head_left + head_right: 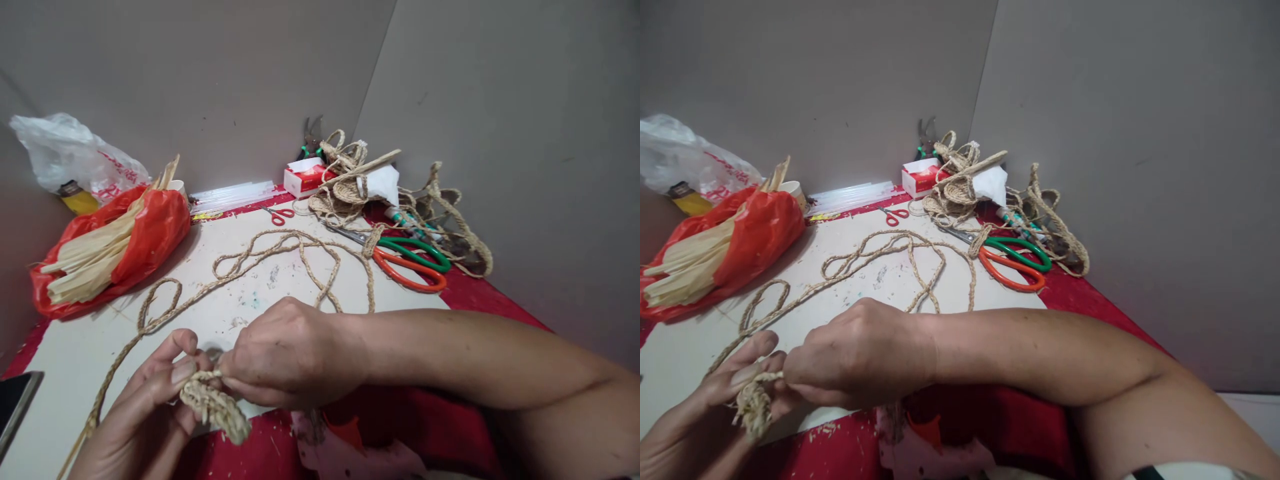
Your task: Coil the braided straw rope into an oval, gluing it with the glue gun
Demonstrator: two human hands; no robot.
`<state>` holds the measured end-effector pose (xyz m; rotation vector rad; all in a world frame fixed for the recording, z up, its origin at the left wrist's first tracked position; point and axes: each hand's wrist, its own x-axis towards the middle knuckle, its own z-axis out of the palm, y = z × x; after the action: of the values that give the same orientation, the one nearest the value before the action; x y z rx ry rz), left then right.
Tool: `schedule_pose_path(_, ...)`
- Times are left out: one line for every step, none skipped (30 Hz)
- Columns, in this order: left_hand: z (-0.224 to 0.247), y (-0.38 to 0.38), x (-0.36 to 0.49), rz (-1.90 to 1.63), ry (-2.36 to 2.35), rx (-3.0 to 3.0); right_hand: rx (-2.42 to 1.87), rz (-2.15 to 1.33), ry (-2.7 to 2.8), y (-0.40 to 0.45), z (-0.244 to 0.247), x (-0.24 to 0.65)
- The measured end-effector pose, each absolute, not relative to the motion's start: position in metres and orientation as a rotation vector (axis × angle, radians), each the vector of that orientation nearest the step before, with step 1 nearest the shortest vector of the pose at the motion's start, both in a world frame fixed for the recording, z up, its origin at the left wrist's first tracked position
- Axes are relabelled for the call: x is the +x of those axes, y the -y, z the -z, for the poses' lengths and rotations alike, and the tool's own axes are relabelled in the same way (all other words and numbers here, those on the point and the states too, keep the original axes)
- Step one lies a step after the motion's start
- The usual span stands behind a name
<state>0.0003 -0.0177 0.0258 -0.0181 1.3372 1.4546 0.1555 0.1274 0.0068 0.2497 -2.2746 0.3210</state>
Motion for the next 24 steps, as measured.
schedule_pose_path(-0.027,0.018,0.000,-1.443,-1.302,0.024,0.240,-0.338,2.275,-0.126,-0.007,0.155)
schedule_pose_path(-0.029,0.018,0.001,-1.434,-1.281,0.080,0.228,-0.374,2.279,-0.125,-0.007,0.155)
schedule_pose_path(-0.031,0.017,0.002,-1.433,-1.282,0.145,0.211,-0.432,2.283,-0.123,-0.007,0.154)
schedule_pose_path(-0.033,0.016,0.003,-1.439,-1.310,0.213,0.178,-0.500,2.269,-0.120,-0.006,0.153)
schedule_pose_path(-0.035,0.014,0.003,-1.453,-1.358,0.281,0.141,-0.567,2.244,-0.118,-0.006,0.152)
schedule_pose_path(-0.037,0.013,0.004,-1.475,-1.414,0.343,0.104,-0.622,2.207,-0.116,-0.005,0.151)
schedule_pose_path(-0.037,0.011,0.004,-1.501,-1.462,0.396,0.068,-0.657,2.179,-0.115,-0.005,0.150)
schedule_pose_path(-0.037,0.010,0.004,-1.522,-1.493,0.440,0.039,-0.668,2.159,-0.113,-0.005,0.150)
schedule_pose_path(-0.037,0.010,0.003,-1.533,-1.510,0.476,0.023,-0.658,2.147,-0.112,-0.005,0.150)
schedule_pose_path(-0.036,0.010,0.002,-1.541,-1.517,0.498,0.016,-0.640,2.150,-0.112,-0.006,0.150)
schedule_pose_path(-0.035,0.010,0.002,-1.544,-1.520,0.511,0.016,-0.624,2.160,-0.112,-0.007,0.150)
schedule_pose_path(-0.035,0.010,0.001,-1.548,-1.524,0.518,0.011,-0.614,2.173,-0.112,-0.008,0.151)
schedule_pose_path(-0.035,0.010,0.001,-1.550,-1.532,0.524,0.002,-0.613,2.187,-0.112,-0.010,0.152)
schedule_pose_path(-0.035,0.010,0.001,-1.553,-1.546,0.527,-0.015,-0.623,2.200,-0.112,-0.012,0.153)
schedule_pose_path(-0.036,0.009,0.002,-1.558,-1.566,0.531,-0.033,-0.643,2.211,-0.112,-0.013,0.154)
schedule_pose_path(-0.037,0.009,0.002,-1.561,-1.589,0.539,-0.047,-0.666,2.219,-0.112,-0.014,0.154)
schedule_pose_path(-0.037,0.008,0.003,-1.556,-1.617,0.547,-0.060,-0.688,2.220,-0.112,-0.015,0.155)
schedule_pose_path(-0.038,0.008,0.003,-1.553,-1.647,0.556,-0.074,-0.708,2.216,-0.111,-0.016,0.155)
schedule_pose_path(-0.037,0.007,0.002,-1.551,-1.677,0.564,-0.086,-0.732,2.213,-0.111,-0.017,0.156)
schedule_pose_path(-0.036,0.007,0.002,-1.553,-1.709,0.569,-0.097,-0.764,2.217,-0.110,-0.017,0.156)
schedule_pose_path(-0.035,0.008,0.001,-1.557,-1.753,0.573,-0.114,-0.807,2.222,-0.110,-0.017,0.156)
schedule_pose_path(-0.034,0.009,-0.001,-1.564,-1.804,0.576,-0.134,-0.852,2.227,-0.110,-0.018,0.157)
schedule_pose_path(-0.033,0.010,-0.002,-1.570,-1.847,0.578,-0.151,-0.898,2.227,-0.109,-0.018,0.157)
schedule_pose_path(-0.032,0.011,-0.003,-1.571,-1.865,0.574,-0.162,-0.942,2.232,-0.109,-0.018,0.157)
